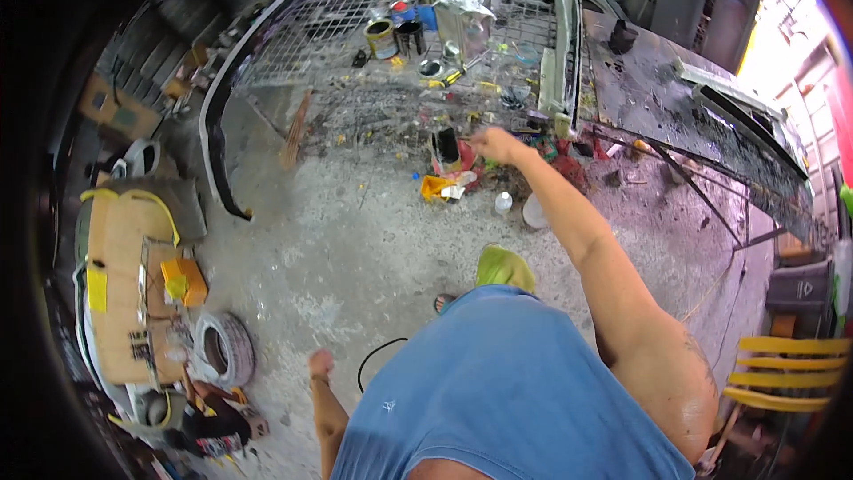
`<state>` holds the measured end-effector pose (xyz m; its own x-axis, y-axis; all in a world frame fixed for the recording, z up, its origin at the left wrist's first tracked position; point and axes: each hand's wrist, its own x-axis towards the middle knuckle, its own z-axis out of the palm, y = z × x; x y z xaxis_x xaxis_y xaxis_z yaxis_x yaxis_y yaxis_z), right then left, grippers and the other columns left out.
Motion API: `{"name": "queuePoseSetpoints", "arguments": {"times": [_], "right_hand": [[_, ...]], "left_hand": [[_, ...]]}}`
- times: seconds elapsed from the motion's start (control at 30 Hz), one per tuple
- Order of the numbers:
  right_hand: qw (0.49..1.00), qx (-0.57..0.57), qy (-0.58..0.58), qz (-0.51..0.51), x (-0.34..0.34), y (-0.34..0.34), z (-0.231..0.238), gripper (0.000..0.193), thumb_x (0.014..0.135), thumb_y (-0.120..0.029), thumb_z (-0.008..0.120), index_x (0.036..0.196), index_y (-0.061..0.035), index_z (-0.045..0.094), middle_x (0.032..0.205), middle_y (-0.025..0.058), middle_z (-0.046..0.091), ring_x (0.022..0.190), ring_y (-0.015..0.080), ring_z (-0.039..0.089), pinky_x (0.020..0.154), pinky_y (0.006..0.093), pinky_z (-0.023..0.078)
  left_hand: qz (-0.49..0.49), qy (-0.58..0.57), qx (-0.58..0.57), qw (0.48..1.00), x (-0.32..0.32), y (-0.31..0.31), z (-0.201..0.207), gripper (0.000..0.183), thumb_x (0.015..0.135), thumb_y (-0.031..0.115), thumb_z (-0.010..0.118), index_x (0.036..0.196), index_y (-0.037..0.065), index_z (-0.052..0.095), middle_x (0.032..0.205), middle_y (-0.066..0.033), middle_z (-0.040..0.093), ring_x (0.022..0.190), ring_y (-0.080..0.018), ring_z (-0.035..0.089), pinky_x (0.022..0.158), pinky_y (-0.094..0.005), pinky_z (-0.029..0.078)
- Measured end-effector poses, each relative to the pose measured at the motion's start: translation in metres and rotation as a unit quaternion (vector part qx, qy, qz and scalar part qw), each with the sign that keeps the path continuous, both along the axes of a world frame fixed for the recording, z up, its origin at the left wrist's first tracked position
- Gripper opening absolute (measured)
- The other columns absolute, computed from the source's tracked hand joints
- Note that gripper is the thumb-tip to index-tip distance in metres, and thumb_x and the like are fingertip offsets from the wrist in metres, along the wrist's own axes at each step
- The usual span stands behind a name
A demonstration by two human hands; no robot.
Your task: Repairing a car trim piece using strips of fiberglass and resin.
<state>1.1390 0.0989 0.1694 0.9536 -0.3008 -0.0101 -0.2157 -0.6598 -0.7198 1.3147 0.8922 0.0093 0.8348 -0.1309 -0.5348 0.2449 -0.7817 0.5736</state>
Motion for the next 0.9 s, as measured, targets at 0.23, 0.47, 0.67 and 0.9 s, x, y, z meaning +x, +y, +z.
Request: {"name": "queuePoseSetpoints", "arguments": {"times": [0.23, 0.47, 0.67, 0.9], "right_hand": [[0.958, -0.103, -0.138, -0.23, 0.117, -0.133, 0.102, 0.033, 0.084, -0.014, 0.057, 0.114, -0.0028, 0.061, 0.11, 0.02, 0.064, 0.1, 0.036, 0.062, 0.089, 0.0419, 0.047], [0.897, -0.367, -0.11, -0.222, 0.218, -0.253, 0.096, 0.052, 0.076, -0.003, 0.057, 0.127, -0.01, 0.054, 0.127, 0.0124, 0.057, 0.115, 0.0338, 0.054, 0.094, 0.0427, 0.047], [0.922, -0.243, -0.174, -0.246, 0.219, -0.293, 0.082, 0.012, 0.08, -0.004, 0.059, 0.091, 0.0, 0.059, 0.095, 0.0209, 0.06, 0.09, 0.0359, 0.059, 0.075, 0.0433, 0.047], [0.927, -0.042, -0.239, -0.286, 0.22, -0.133, 0.163, 0.016, 0.081, -0.011, 0.067, 0.088, -0.0018, 0.056, 0.077, 0.0082, 0.052, 0.067, 0.0176, 0.049, 0.061, 0.0318, 0.041]], "left_hand": [[-0.106, -0.065, -0.2, 0.972, 0.196, -0.314, 0.124, 0.038, 0.094, 0.025, 0.056, 0.126, 0.005, 0.056, 0.119, -0.0084, 0.062, 0.106, -0.0159, 0.058, 0.088, -0.0291, 0.045], [-0.213, 0.122, -0.432, 0.868, 0.184, -0.536, 0.249, 0.054, 0.098, 0.038, 0.046, 0.137, 0.001, 0.043, 0.14, -0.0118, 0.046, 0.129, -0.0232, 0.043, 0.105, -0.0357, 0.036], [-0.129, 0.33, -0.675, 0.648, 0.205, -0.629, 0.284, 0.077, 0.095, 0.059, 0.032, 0.143, -0.002, 0.031, 0.152, -0.0178, 0.026, 0.141, -0.0291, 0.026, 0.114, -0.0425, 0.024], [-0.106, 0.426, -0.686, 0.581, 0.239, -0.724, 0.272, 0.079, 0.095, 0.061, 0.028, 0.144, -0.001, 0.029, 0.153, -0.0145, 0.023, 0.142, -0.0265, 0.023, 0.116, -0.0398, 0.02]]}}
